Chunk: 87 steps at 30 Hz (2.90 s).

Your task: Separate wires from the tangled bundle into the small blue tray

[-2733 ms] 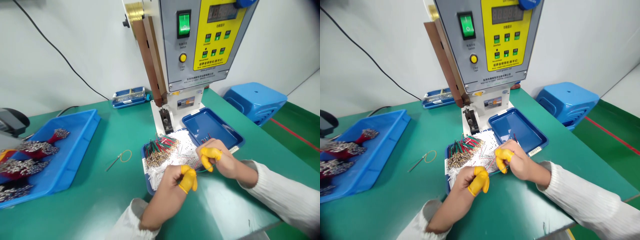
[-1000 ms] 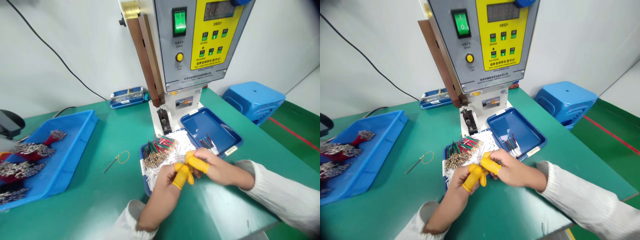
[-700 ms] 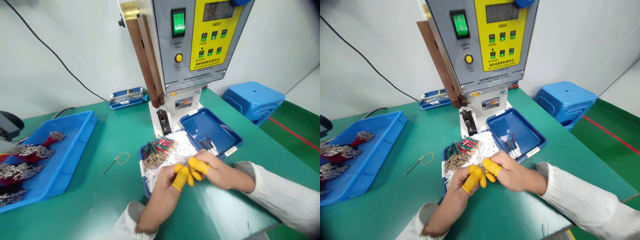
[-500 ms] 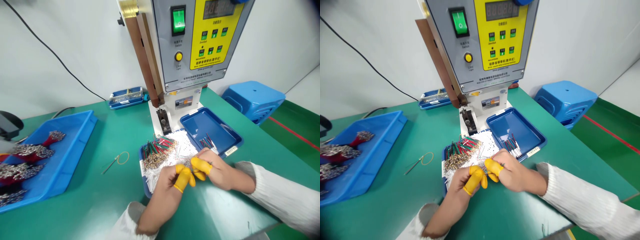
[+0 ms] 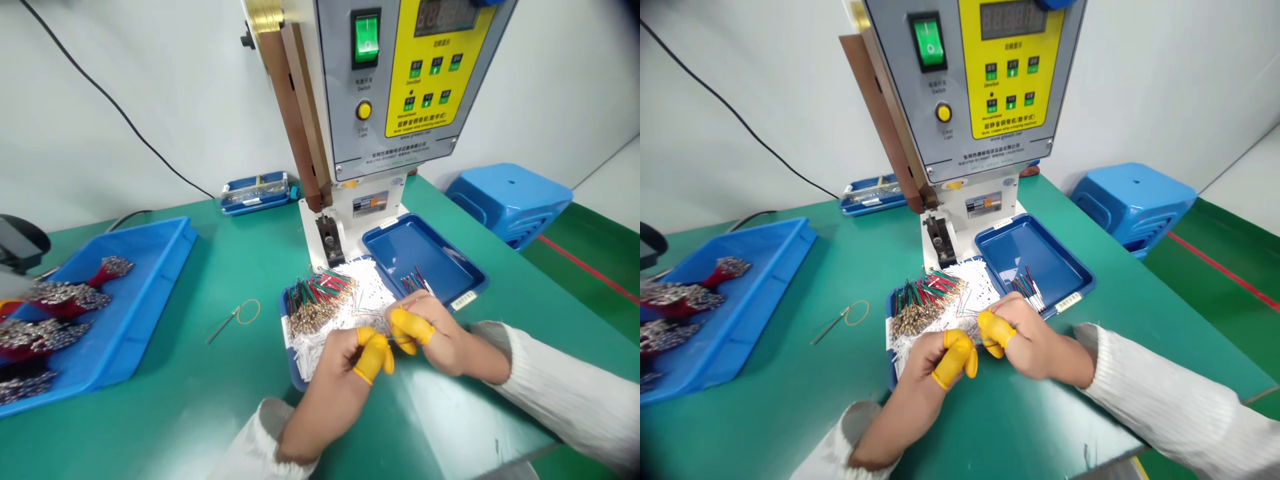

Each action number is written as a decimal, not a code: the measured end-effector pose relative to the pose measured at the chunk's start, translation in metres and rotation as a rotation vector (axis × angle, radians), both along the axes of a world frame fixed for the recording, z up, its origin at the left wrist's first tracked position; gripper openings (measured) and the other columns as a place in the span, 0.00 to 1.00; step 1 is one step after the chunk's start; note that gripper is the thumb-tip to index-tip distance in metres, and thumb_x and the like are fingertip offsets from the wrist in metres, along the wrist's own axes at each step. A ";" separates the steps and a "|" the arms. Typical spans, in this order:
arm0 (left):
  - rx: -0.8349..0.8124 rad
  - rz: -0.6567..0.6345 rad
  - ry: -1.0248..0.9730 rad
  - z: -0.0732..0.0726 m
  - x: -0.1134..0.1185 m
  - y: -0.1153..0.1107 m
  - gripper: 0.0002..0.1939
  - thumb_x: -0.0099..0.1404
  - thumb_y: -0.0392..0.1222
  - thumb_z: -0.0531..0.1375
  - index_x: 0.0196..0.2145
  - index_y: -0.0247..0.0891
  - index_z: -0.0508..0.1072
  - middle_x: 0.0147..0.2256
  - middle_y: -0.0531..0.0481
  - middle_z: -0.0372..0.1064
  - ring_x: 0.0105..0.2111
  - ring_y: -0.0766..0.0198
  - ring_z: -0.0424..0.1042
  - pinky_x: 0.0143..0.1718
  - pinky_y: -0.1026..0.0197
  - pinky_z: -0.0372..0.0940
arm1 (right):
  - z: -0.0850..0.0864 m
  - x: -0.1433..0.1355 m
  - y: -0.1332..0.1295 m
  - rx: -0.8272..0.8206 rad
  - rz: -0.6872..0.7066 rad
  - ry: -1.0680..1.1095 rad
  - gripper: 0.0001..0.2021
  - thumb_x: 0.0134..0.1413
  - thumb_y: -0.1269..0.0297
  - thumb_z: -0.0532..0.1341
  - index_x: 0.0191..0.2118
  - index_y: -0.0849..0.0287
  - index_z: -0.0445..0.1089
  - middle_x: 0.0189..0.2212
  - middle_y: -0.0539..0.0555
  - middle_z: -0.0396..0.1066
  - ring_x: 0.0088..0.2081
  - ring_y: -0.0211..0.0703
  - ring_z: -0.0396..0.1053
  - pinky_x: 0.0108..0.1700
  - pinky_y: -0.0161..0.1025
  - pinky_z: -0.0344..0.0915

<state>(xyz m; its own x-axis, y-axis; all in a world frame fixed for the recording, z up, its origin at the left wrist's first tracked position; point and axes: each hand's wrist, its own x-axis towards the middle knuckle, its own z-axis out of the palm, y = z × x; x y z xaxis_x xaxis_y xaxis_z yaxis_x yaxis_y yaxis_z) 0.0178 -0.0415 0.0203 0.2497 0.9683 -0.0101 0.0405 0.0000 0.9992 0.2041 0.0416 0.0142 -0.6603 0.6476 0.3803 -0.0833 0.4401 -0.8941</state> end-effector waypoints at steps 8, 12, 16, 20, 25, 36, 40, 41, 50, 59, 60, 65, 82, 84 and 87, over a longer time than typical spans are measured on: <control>-0.035 0.011 -0.040 0.004 -0.002 0.002 0.23 0.74 0.52 0.57 0.26 0.35 0.72 0.24 0.52 0.64 0.24 0.68 0.57 0.27 0.64 0.52 | 0.000 0.006 0.012 -0.158 -0.245 0.129 0.27 0.70 0.57 0.52 0.16 0.57 0.59 0.14 0.49 0.57 0.19 0.37 0.54 0.25 0.39 0.49; -0.051 0.022 -0.047 -0.003 -0.003 0.001 0.25 0.74 0.56 0.56 0.26 0.35 0.72 0.22 0.54 0.61 0.22 0.69 0.54 0.26 0.64 0.51 | -0.002 0.006 0.018 -0.170 -0.261 0.046 0.24 0.67 0.61 0.53 0.17 0.57 0.58 0.15 0.48 0.56 0.20 0.36 0.53 0.25 0.38 0.49; -0.041 0.061 -0.023 -0.012 -0.005 -0.001 0.25 0.74 0.57 0.57 0.26 0.36 0.74 0.20 0.55 0.58 0.21 0.69 0.53 0.26 0.64 0.49 | -0.001 0.002 0.013 -0.043 -0.166 -0.104 0.20 0.62 0.66 0.55 0.18 0.58 0.60 0.15 0.46 0.57 0.20 0.34 0.55 0.25 0.36 0.51; -0.045 0.073 -0.004 -0.011 -0.007 -0.001 0.26 0.72 0.60 0.57 0.26 0.36 0.74 0.18 0.55 0.56 0.22 0.68 0.54 0.26 0.64 0.50 | 0.005 -0.001 0.008 -0.163 -0.030 -0.114 0.19 0.64 0.67 0.56 0.20 0.59 0.64 0.16 0.46 0.62 0.20 0.32 0.56 0.24 0.33 0.53; -0.047 0.066 -0.005 -0.008 -0.006 0.000 0.26 0.73 0.59 0.56 0.26 0.36 0.74 0.19 0.56 0.56 0.22 0.68 0.54 0.26 0.64 0.50 | 0.004 -0.002 0.011 -0.285 -0.004 -0.033 0.19 0.68 0.63 0.57 0.24 0.61 0.70 0.19 0.47 0.66 0.20 0.31 0.56 0.23 0.31 0.55; -0.046 0.084 -0.004 -0.009 -0.006 -0.001 0.25 0.73 0.58 0.57 0.27 0.37 0.74 0.18 0.56 0.54 0.21 0.68 0.52 0.25 0.64 0.49 | 0.007 -0.002 0.013 -0.039 -0.222 -0.141 0.16 0.65 0.60 0.62 0.27 0.61 0.74 0.22 0.51 0.70 0.24 0.36 0.62 0.26 0.33 0.57; -0.035 0.083 -0.011 -0.010 -0.005 0.000 0.24 0.74 0.57 0.57 0.28 0.36 0.75 0.18 0.56 0.56 0.21 0.68 0.54 0.26 0.64 0.50 | 0.011 -0.001 0.016 0.023 -0.273 -0.119 0.12 0.63 0.61 0.65 0.30 0.61 0.76 0.24 0.51 0.70 0.26 0.36 0.62 0.27 0.35 0.57; -0.033 0.085 -0.013 -0.010 -0.006 0.000 0.24 0.74 0.56 0.57 0.28 0.36 0.75 0.19 0.56 0.56 0.22 0.68 0.54 0.26 0.64 0.50 | 0.012 -0.001 0.017 0.018 -0.262 -0.110 0.11 0.64 0.61 0.65 0.31 0.61 0.76 0.25 0.51 0.71 0.26 0.36 0.63 0.28 0.35 0.58; -0.041 0.073 -0.039 -0.008 -0.005 -0.001 0.22 0.75 0.54 0.57 0.28 0.36 0.75 0.20 0.56 0.58 0.22 0.69 0.53 0.27 0.64 0.50 | 0.016 -0.002 0.015 0.007 -0.095 -0.038 0.06 0.65 0.63 0.64 0.41 0.58 0.78 0.31 0.50 0.68 0.30 0.36 0.63 0.31 0.34 0.62; -0.026 0.054 -0.088 -0.007 -0.004 0.001 0.22 0.74 0.54 0.57 0.28 0.36 0.75 0.19 0.57 0.55 0.21 0.70 0.53 0.27 0.64 0.50 | 0.025 0.003 0.015 -0.015 0.070 -0.118 0.10 0.66 0.62 0.65 0.49 0.57 0.78 0.39 0.55 0.72 0.32 0.37 0.66 0.32 0.35 0.65; -0.023 0.054 -0.088 -0.007 -0.004 0.000 0.22 0.74 0.54 0.57 0.28 0.36 0.75 0.19 0.57 0.56 0.21 0.70 0.52 0.27 0.64 0.50 | 0.025 0.004 0.014 -0.029 0.070 -0.103 0.11 0.66 0.62 0.65 0.50 0.56 0.78 0.40 0.55 0.73 0.33 0.37 0.66 0.33 0.35 0.66; -0.024 0.046 -0.089 -0.006 -0.003 -0.001 0.22 0.75 0.53 0.56 0.28 0.36 0.75 0.19 0.58 0.55 0.21 0.70 0.52 0.27 0.64 0.51 | 0.029 0.004 0.013 -0.088 0.092 0.008 0.18 0.65 0.67 0.65 0.59 0.50 0.73 0.50 0.56 0.71 0.43 0.40 0.70 0.45 0.38 0.71; -0.004 0.084 -0.106 -0.016 -0.005 0.000 0.23 0.75 0.55 0.57 0.29 0.37 0.75 0.23 0.53 0.64 0.22 0.69 0.54 0.27 0.63 0.51 | 0.031 0.008 0.017 -0.331 -0.255 0.488 0.25 0.72 0.53 0.56 0.21 0.56 0.58 0.18 0.47 0.53 0.22 0.38 0.51 0.27 0.40 0.50; 0.003 0.086 -0.110 -0.017 -0.005 0.000 0.24 0.75 0.56 0.57 0.28 0.36 0.74 0.22 0.54 0.61 0.21 0.70 0.53 0.26 0.63 0.49 | 0.032 0.007 0.021 -0.396 -0.357 0.496 0.25 0.72 0.54 0.57 0.21 0.56 0.57 0.17 0.46 0.50 0.20 0.36 0.47 0.25 0.39 0.46; 0.006 0.125 -0.160 -0.017 -0.005 -0.001 0.25 0.76 0.56 0.55 0.27 0.36 0.71 0.21 0.56 0.56 0.21 0.70 0.49 0.25 0.63 0.46 | 0.032 0.004 0.026 -0.480 -0.396 0.476 0.17 0.69 0.59 0.59 0.26 0.56 0.62 0.18 0.45 0.52 0.19 0.35 0.49 0.23 0.36 0.48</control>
<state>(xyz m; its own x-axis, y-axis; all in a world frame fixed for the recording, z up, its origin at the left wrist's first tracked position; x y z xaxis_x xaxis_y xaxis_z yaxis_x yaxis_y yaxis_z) 0.0130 -0.0423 0.0030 0.1256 0.9917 0.0263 -0.1191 -0.0113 0.9928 0.2078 0.0676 0.0466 -0.1816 0.9661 0.1835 -0.4230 0.0916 -0.9015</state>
